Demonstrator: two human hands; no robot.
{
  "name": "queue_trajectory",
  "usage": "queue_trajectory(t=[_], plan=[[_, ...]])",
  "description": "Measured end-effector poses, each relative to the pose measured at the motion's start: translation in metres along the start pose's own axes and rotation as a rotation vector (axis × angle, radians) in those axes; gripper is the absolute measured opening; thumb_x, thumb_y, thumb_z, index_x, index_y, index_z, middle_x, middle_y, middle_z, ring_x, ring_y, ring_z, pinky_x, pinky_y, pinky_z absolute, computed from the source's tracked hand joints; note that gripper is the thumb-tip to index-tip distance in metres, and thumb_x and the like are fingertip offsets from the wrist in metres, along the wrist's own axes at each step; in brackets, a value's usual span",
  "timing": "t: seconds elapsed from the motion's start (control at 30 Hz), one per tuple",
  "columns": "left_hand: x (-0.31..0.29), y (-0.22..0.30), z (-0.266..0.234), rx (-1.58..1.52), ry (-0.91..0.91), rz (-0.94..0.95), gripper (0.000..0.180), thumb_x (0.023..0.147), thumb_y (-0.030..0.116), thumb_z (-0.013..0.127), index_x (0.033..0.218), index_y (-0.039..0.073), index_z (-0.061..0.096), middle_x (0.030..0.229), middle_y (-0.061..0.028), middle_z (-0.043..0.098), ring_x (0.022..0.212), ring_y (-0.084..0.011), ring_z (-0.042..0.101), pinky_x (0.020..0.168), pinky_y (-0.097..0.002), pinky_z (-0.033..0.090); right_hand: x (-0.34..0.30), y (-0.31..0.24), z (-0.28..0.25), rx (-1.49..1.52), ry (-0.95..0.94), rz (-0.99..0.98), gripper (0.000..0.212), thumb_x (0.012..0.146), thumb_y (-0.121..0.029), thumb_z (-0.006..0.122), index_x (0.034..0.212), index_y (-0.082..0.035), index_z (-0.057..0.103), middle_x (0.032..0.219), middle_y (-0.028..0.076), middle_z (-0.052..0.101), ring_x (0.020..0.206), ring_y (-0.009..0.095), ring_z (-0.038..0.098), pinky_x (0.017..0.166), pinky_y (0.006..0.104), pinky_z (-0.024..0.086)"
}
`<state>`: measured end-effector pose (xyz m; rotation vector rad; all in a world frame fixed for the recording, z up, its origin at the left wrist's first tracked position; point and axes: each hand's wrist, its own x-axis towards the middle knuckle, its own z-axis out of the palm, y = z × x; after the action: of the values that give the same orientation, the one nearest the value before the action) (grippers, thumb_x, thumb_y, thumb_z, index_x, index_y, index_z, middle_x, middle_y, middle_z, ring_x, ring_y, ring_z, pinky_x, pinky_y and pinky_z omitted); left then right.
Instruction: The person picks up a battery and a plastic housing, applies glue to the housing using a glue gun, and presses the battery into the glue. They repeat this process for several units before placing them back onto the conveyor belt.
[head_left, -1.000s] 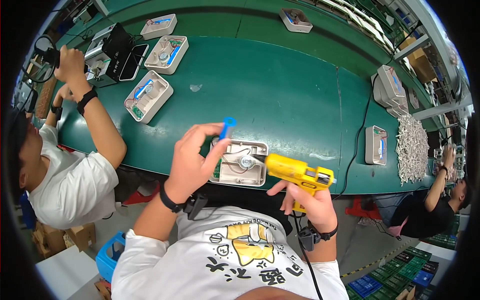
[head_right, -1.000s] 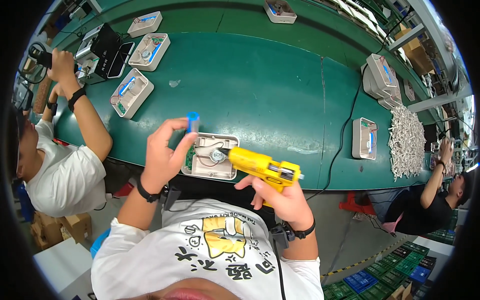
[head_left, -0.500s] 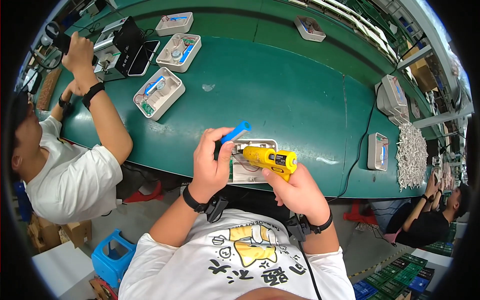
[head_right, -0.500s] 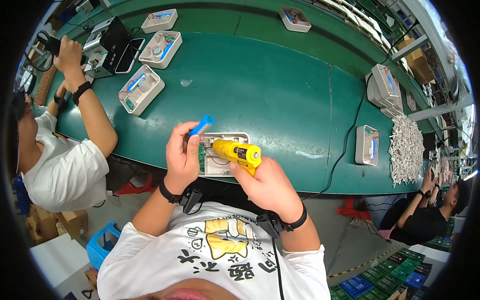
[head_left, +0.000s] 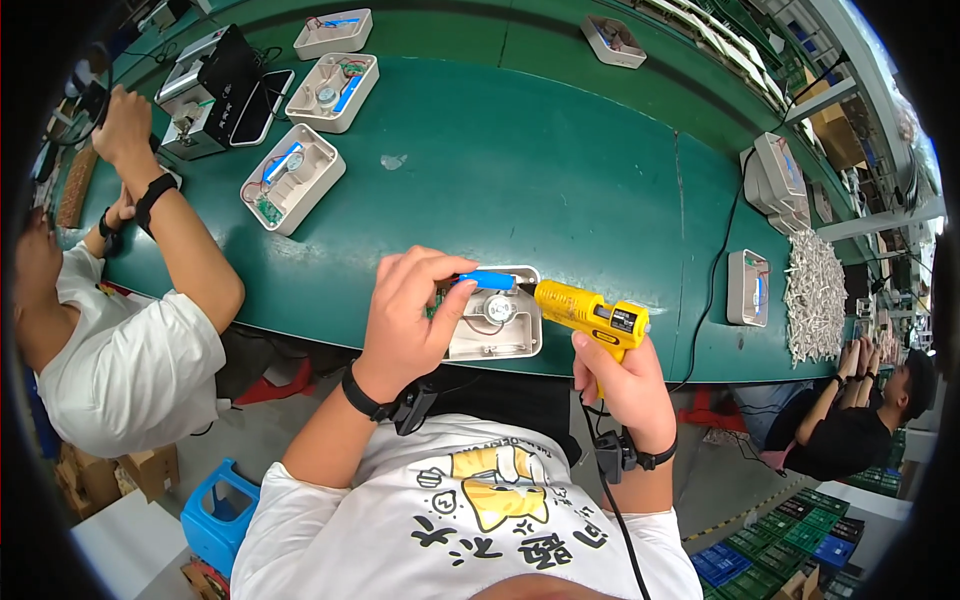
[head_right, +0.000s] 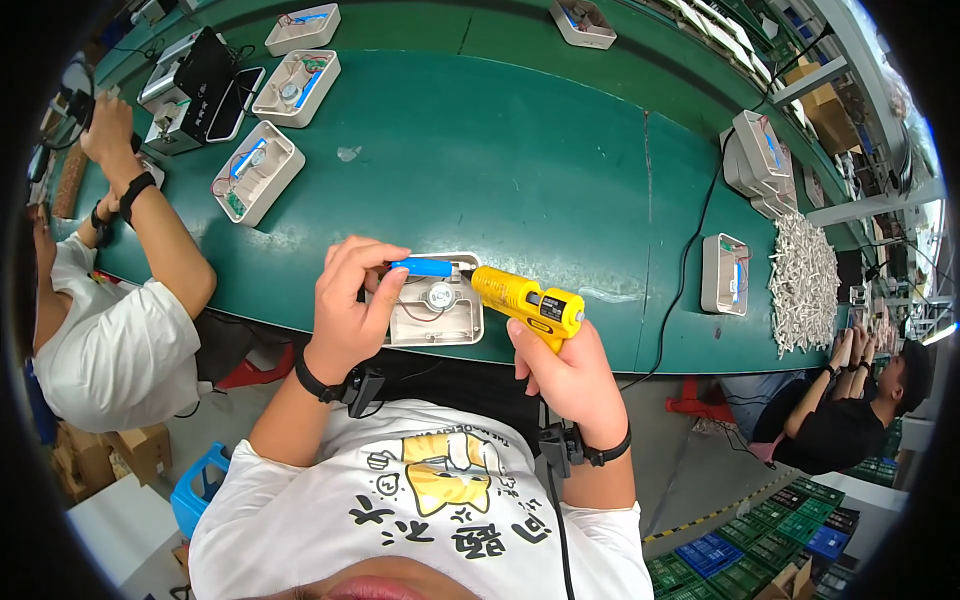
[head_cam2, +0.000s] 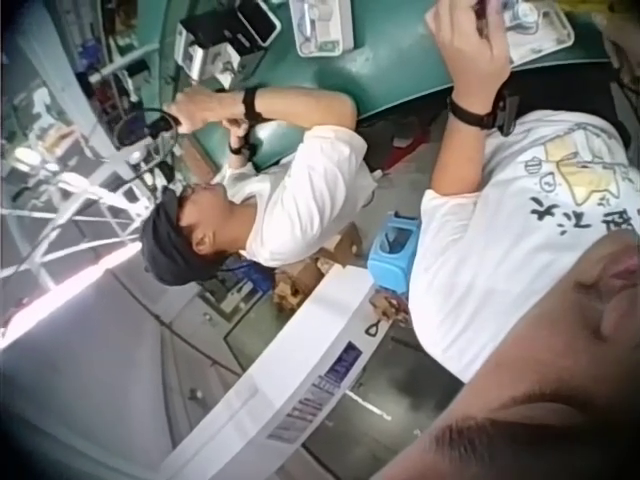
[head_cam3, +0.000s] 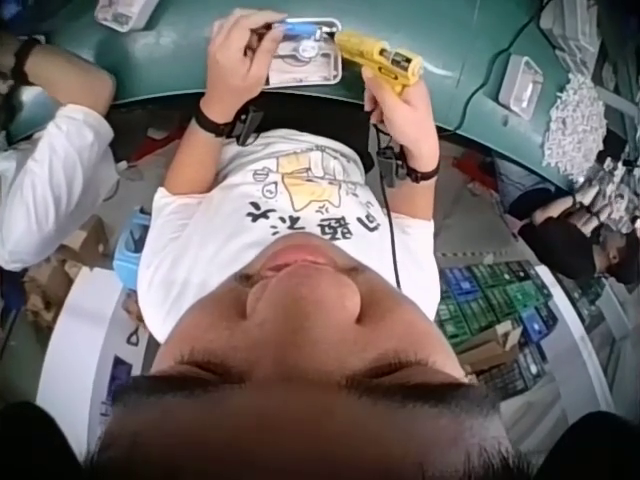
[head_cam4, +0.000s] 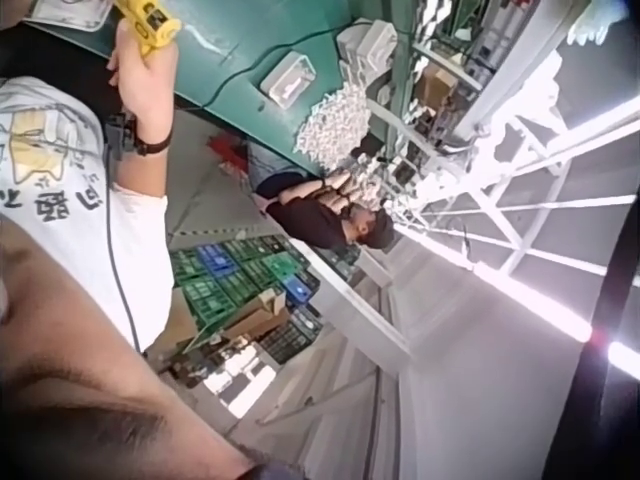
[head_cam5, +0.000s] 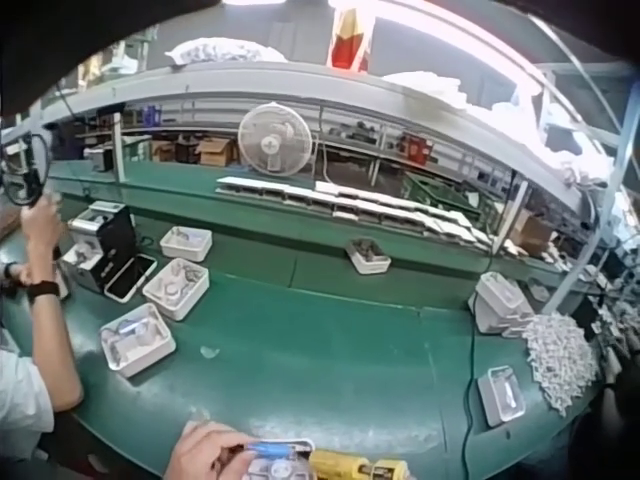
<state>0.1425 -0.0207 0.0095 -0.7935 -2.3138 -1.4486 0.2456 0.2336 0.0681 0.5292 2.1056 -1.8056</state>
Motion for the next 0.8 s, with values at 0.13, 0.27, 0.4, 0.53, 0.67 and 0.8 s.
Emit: queue_trajectory(t=[0.13,0.27,0.4,0.53,0.67,0.8], plan=[[0.002,0.002,0.001,-0.008,-0.018,-0.065,0.019,0.092,0.004,0.079,0.11,0.006,0.071,0.091,-0.0045,0.067,0.071,-0.0166,0.049,0.076,-0.0324,0.042,0.005,-0.001,0.002,-0.007,-0.001,-0.041,0.023,0.108,-0.018,0.063,0.121,0.001,0.067,0.068,0.001,0.063,0.05,0.008,0.056,0.046,0.025,0.045],[0.002,0.004,0.002,0.005,-0.019,-0.069,0.019,0.09,0.005,0.081,0.106,0.007,0.07,0.088,-0.0038,0.067,0.067,-0.016,0.047,0.076,-0.0325,0.042,0.001,-0.005,0.001,-0.015,0.004,-0.029,0.021,0.108,-0.018,0.064,0.118,0.001,0.067,0.065,-0.001,0.06,0.05,0.008,0.055,0.045,0.0256,0.044],[0.004,0.003,0.003,0.024,-0.018,-0.041,0.02,0.089,0.005,0.083,0.104,0.006,0.07,0.086,-0.0036,0.067,0.065,-0.0169,0.047,0.075,-0.0329,0.042,-0.001,-0.004,-0.003,-0.024,-0.052,-0.02,0.021,0.108,-0.017,0.064,0.118,0.001,0.066,0.068,-0.001,0.06,0.049,0.007,0.054,0.045,0.025,0.045],[0.001,0.001,0.001,0.076,-0.043,0.012,0.02,0.088,0.008,0.085,0.101,0.007,0.07,0.085,-0.003,0.068,0.067,-0.0192,0.051,0.076,-0.0345,0.043,-0.002,0.003,-0.008,0.028,-0.061,-0.007,0.024,0.108,-0.015,0.062,0.124,0.003,0.066,0.077,0.004,0.067,0.048,0.008,0.055,0.045,0.0241,0.046],[0.007,0.005,-0.005,0.168,-0.083,0.045,0.018,0.088,0.011,0.085,0.099,0.008,0.071,0.085,-0.0032,0.069,0.076,-0.0225,0.06,0.079,-0.0384,0.045,-0.002,-0.007,-0.011,0.112,-0.049,0.009,0.031,0.108,-0.015,0.06,0.132,0.004,0.064,0.087,0.009,0.074,0.049,0.009,0.058,0.046,0.0235,0.048],[0.008,0.008,-0.005,0.145,-0.085,-0.077,0.016,0.088,0.009,0.085,0.097,0.006,0.072,0.089,-0.007,0.072,0.083,-0.0249,0.062,0.079,-0.0392,0.047,0.001,0.0,-0.009,0.083,-0.058,-0.009,0.035,0.109,-0.016,0.06,0.138,0.004,0.062,0.091,0.012,0.076,0.051,0.01,0.06,0.046,0.0238,0.049]])
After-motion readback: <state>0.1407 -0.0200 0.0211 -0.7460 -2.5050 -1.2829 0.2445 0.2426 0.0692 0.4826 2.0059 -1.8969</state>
